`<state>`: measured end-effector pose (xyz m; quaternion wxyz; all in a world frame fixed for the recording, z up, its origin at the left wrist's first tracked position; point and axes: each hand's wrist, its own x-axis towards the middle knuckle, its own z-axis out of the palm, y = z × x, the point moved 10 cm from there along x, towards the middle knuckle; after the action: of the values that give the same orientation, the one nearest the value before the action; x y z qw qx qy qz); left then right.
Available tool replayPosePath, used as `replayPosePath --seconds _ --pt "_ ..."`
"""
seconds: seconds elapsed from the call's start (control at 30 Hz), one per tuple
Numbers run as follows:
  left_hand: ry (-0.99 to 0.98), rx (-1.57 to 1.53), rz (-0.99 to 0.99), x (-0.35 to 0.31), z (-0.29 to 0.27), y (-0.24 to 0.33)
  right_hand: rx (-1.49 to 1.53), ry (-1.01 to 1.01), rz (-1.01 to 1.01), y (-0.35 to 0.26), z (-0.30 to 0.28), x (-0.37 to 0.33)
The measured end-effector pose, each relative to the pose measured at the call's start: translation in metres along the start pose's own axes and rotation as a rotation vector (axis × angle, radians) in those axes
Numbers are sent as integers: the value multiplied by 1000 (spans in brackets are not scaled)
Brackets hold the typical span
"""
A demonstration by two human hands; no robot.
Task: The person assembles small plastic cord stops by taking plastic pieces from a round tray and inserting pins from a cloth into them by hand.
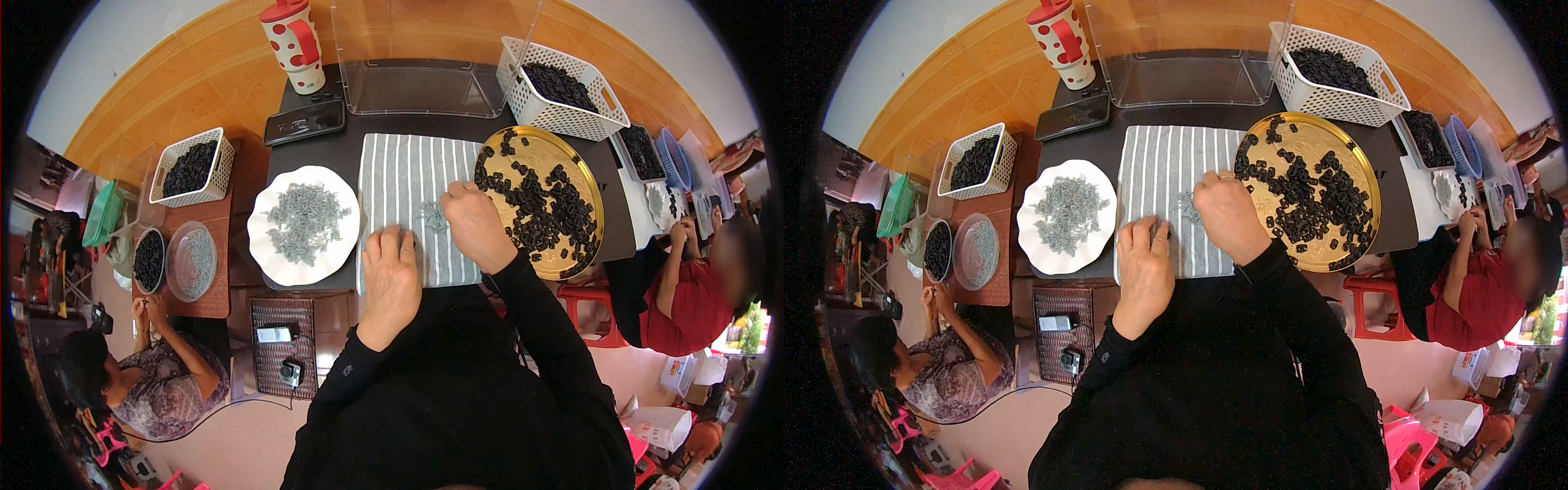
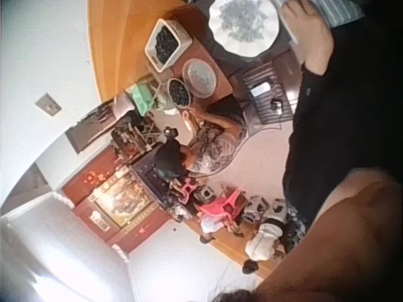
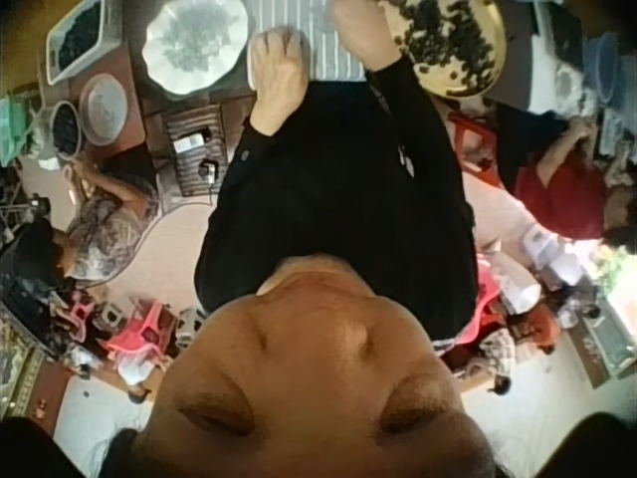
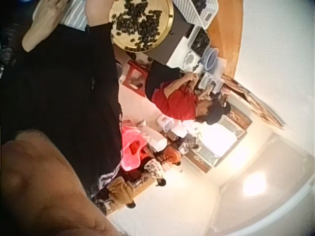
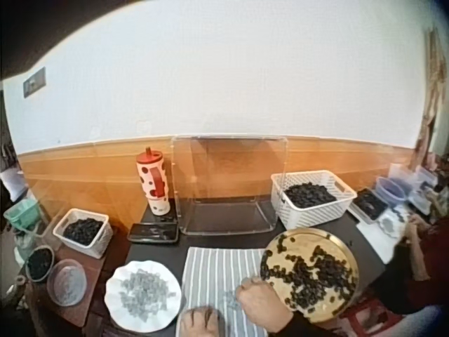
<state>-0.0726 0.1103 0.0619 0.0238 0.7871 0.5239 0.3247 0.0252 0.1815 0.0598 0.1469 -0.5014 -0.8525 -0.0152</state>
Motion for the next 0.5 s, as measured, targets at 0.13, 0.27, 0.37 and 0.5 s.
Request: replayPosePath --seconds 0.13,0.27,0.37,0.5 --pt "7 -151 -74 -5 -9 -12 -76 0 -20 -4 -1 -1" --pt "98 -215 -131 -12 -21 -22 -42 -4 45 2 0 -5" --pt "150 -306 -119 -10 -33 -14 219 68 52 -9 -20 -13" --pt "114 -876 -345 -13 -20 -15 750 306 -37 -39 -54 -39"
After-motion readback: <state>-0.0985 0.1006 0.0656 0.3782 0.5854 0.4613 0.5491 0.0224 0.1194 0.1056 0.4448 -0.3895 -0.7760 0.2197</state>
